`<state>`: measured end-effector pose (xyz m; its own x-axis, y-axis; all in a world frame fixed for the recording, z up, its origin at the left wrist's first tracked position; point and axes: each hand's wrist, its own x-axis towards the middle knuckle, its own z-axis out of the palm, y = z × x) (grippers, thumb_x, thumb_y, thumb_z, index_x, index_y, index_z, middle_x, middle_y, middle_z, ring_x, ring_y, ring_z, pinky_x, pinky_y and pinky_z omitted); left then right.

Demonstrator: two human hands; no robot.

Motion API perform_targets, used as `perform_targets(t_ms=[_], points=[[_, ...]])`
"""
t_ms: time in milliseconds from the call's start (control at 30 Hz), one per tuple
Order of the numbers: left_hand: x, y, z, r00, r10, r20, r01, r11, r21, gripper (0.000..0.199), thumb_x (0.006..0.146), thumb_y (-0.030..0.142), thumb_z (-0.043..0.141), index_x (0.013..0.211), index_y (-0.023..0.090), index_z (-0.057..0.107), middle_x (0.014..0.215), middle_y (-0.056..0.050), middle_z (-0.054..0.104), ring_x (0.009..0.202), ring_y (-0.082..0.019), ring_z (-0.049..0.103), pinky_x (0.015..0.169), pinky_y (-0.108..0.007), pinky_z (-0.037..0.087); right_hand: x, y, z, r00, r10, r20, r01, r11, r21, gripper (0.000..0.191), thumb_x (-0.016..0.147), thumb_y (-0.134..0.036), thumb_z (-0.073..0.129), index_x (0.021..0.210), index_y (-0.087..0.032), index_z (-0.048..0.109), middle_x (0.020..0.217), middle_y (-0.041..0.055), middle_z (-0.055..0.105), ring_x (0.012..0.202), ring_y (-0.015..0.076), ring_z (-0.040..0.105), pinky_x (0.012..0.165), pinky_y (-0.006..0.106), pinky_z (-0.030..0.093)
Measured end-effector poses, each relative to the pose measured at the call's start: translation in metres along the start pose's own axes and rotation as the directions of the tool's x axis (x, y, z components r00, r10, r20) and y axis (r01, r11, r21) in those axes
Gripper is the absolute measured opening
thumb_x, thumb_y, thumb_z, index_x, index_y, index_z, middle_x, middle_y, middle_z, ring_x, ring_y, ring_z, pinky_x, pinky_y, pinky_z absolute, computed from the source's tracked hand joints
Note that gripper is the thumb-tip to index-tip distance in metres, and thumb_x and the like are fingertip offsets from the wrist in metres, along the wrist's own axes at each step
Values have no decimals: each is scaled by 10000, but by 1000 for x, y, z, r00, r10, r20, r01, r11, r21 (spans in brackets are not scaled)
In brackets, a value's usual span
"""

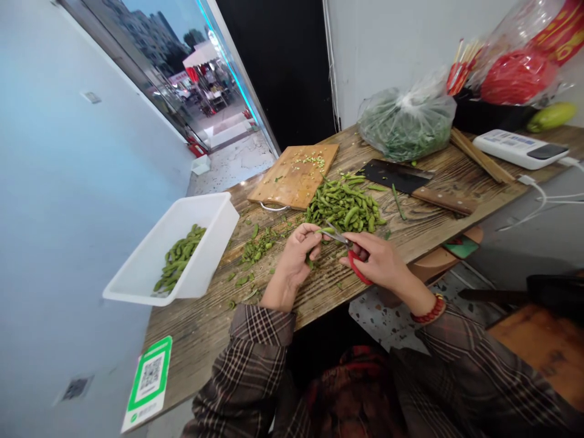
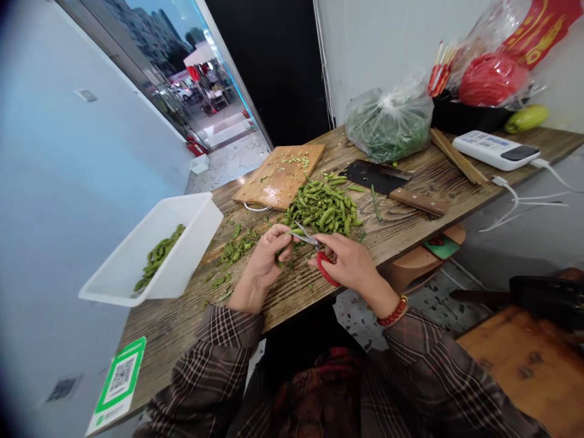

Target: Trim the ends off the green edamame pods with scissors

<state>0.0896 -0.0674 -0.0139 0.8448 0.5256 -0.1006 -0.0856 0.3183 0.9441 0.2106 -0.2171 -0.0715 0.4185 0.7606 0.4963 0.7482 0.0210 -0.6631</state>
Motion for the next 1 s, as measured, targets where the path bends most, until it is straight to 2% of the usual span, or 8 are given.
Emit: perform_targets(t_ms=[200, 467, 700, 800, 900, 1000], points=[[-2, -5, 5, 998, -48, 36, 48, 999, -1, 292, 689, 254, 738, 839, 157, 507, 728, -7, 682, 388, -13, 368, 415, -172, 234, 0, -1, -1, 999, -17, -32, 18, 999, 31, 476, 822, -479, 636, 1199, -191, 589, 771, 25, 578, 605, 138, 518, 583, 271, 473], [-4, -12, 9, 985, -97, 143, 95, 995, 16, 313, 720, 289, 728, 839, 160, 469, 706, -18, 676, 374, -19, 374, 393, -168, 219, -2, 1, -1, 998, -30, -60, 33, 999, 40, 464, 826, -474, 632, 1200, -203, 589, 772, 36, 594, 629, 156, 541, 599, 283, 488], [-6, -10, 8, 974, -142, 175, 139, 990, 27, 314, 721, 293, 728, 838, 169, 464, 696, -5, 659, 387, -20, 382, 403, -162, 228, -3, 2, -1, 999, -23, -41, 23, 1000, -2, 461, 852, -464, 604, 1231, -201, 591, 886, 72, 662, 706, 174, 597, 671, 296, 504], [-4, -8, 4, 983, -119, 143, 115, 993, 37, 280, 728, 282, 717, 859, 167, 497, 683, 6, 632, 400, -16, 373, 413, -159, 233, -3, 0, -2, 1000, -20, -4, 20, 1000, -9, 451, 864, -454, 592, 1242, -209, 589, 940, 80, 681, 762, 185, 623, 723, 304, 511], [-1, -4, 1, 996, -76, 50, 75, 997, 28, 268, 723, 287, 723, 884, 158, 552, 648, 32, 555, 424, -9, 364, 423, -153, 240, -2, -1, -2, 999, -26, 21, 27, 1000, -14, 435, 868, -453, 586, 1228, -209, 598, 965, 85, 688, 830, 203, 637, 753, 314, 512], [-1, 6, -3, 999, -35, -37, 36, 999, 20, 264, 713, 327, 730, 822, 150, 566, 646, 39, 501, 439, -7, 347, 420, -155, 246, -1, -1, -2, 999, 1, -50, 0, 1000, 19, 433, 845, -453, 615, 1194, -196, 618, 931, 82, 688, 754, 190, 626, 692, 303, 511]])
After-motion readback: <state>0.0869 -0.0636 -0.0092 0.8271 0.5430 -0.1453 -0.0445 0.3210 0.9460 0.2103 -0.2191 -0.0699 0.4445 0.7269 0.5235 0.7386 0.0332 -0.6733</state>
